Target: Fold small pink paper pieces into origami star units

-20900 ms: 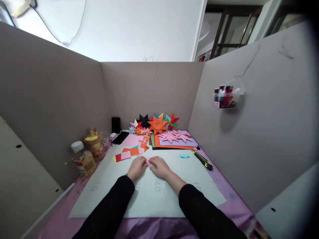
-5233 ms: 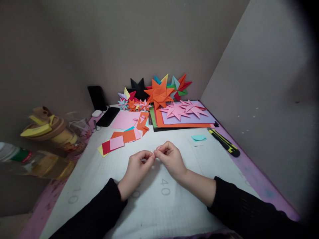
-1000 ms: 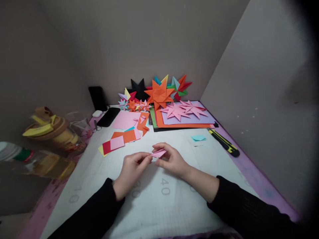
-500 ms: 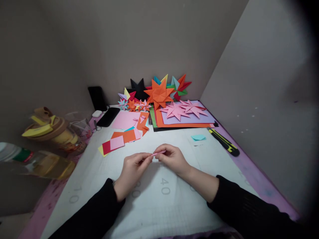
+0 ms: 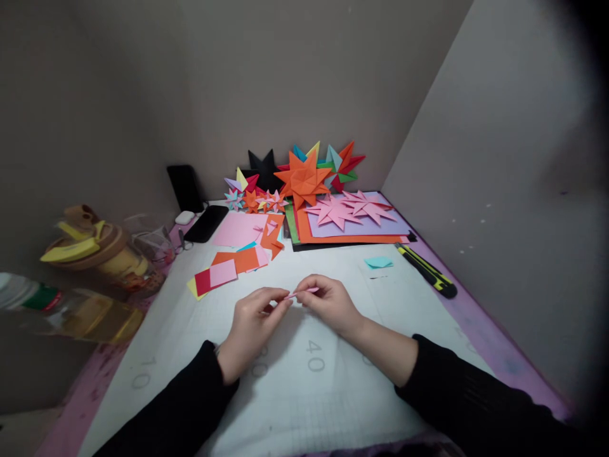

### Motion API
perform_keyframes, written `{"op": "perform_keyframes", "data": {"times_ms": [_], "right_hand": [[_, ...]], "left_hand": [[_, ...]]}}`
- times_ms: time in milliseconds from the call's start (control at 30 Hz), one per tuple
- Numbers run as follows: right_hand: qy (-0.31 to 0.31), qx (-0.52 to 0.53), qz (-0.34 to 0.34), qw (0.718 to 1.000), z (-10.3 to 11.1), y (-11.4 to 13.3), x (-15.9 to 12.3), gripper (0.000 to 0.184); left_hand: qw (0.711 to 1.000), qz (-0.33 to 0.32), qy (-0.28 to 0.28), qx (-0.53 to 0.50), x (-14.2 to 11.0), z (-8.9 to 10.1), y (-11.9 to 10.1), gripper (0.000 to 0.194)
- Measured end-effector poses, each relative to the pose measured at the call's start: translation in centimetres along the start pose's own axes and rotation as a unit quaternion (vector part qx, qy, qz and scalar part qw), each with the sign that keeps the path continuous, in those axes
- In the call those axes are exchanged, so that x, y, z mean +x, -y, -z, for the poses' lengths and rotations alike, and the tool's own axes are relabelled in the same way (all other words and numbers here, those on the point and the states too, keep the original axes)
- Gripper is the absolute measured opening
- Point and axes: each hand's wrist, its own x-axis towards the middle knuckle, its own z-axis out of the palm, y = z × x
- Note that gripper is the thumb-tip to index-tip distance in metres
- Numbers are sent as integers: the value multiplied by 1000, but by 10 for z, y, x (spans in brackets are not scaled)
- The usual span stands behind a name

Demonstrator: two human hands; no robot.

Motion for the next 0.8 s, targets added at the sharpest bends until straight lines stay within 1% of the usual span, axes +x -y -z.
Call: {"op": "perform_keyframes", "data": {"times_ms": [167,367,567,800], "right_hand": [[1,6,-15,1000,0,0,-1,15],[13,29,-26,999,0,-3,1,17],[19,49,-27,998,0,-4,1,18],[19,53,-29,998,-1,-3,1,19]], "left_hand": [[997,-65,-28,-3,1,1,1,6],[994,-103,-35,6,1,2,4,9],[993,-105,-45,3,2,2,4,7],[996,-74,-46,-7,3,3,2,5]]}}
